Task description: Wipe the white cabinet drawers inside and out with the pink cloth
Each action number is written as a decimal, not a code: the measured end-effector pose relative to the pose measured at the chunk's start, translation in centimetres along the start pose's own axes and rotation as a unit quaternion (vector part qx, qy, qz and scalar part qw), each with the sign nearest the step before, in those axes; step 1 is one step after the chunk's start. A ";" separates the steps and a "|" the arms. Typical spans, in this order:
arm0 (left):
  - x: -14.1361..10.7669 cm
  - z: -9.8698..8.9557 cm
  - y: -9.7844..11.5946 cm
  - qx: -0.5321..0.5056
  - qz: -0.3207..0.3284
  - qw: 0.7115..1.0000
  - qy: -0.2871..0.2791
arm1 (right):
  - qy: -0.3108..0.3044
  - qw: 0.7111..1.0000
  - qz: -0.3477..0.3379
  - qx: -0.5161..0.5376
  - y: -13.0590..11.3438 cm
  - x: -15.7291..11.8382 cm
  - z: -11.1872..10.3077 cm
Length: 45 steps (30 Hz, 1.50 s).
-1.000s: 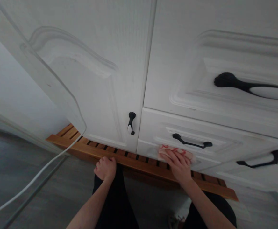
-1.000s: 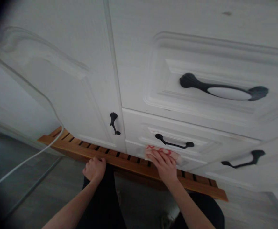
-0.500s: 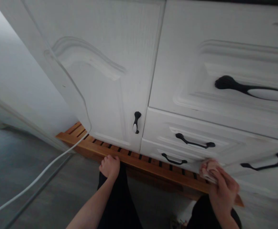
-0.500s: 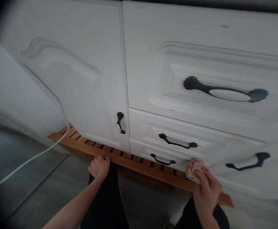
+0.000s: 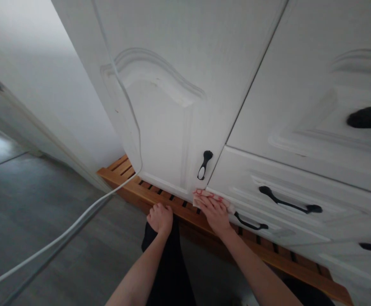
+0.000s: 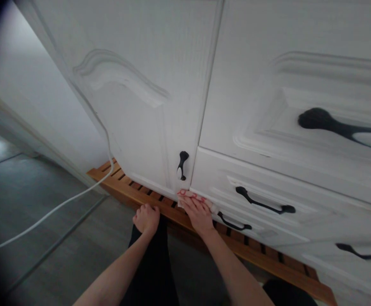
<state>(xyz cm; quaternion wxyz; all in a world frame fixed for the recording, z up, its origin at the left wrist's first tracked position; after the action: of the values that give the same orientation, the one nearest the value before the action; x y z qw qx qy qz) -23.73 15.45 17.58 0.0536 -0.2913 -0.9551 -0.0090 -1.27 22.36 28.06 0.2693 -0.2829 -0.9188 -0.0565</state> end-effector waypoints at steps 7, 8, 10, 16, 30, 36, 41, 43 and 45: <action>0.0 0.0 0.1 0.002 -0.003 1.000 0.009 | -0.051 0.999 -0.017 -0.004 -0.8 0.0 0.0; 0.0 0.0 0.1 0.002 -0.003 1.000 0.010 | -0.046 0.999 -0.015 -0.011 -0.6 0.2 -0.6; -0.1 0.0 0.2 0.002 -0.002 1.000 0.013 | -0.040 0.999 -0.021 -0.020 -0.1 0.3 -1.8; -0.2 0.0 0.1 0.006 0.009 1.000 0.018 | -0.021 0.997 0.042 -0.062 4.6 -5.5 -6.3; -0.1 0.4 0.1 0.024 -0.006 1.000 0.018 | 0.038 0.939 0.232 -0.249 14.8 -23.8 -9.3; -0.3 0.2 0.2 0.021 0.004 0.999 0.027 | 0.033 0.913 0.368 -0.172 12.0 -27.3 -3.3; -0.2 0.1 0.2 0.016 0.000 1.000 0.027 | 0.065 0.944 0.314 0.078 6.5 -21.8 -3.6; -0.2 0.1 0.2 0.014 -0.001 1.000 0.024 | 0.099 0.955 0.257 0.113 4.1 -16.4 -5.7; -0.2 0.1 0.1 0.013 0.002 1.000 0.021 | 0.172 0.959 0.211 0.075 2.5 -10.5 -8.4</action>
<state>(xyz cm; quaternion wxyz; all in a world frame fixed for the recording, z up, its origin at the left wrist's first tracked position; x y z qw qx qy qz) -23.47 15.45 17.47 0.0775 -0.2918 -0.9533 -0.0027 11.26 17.14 29.49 0.4497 -0.4354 -0.7796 0.0225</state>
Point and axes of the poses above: each hand's wrist, its own x-axis towards the middle knuckle, its own z-axis out of the palm, y = z × x, the point moved 8 cm from there along x, towards the middle knuckle, and after that the axes turned 6 degrees about x, right-handed, at the moved point
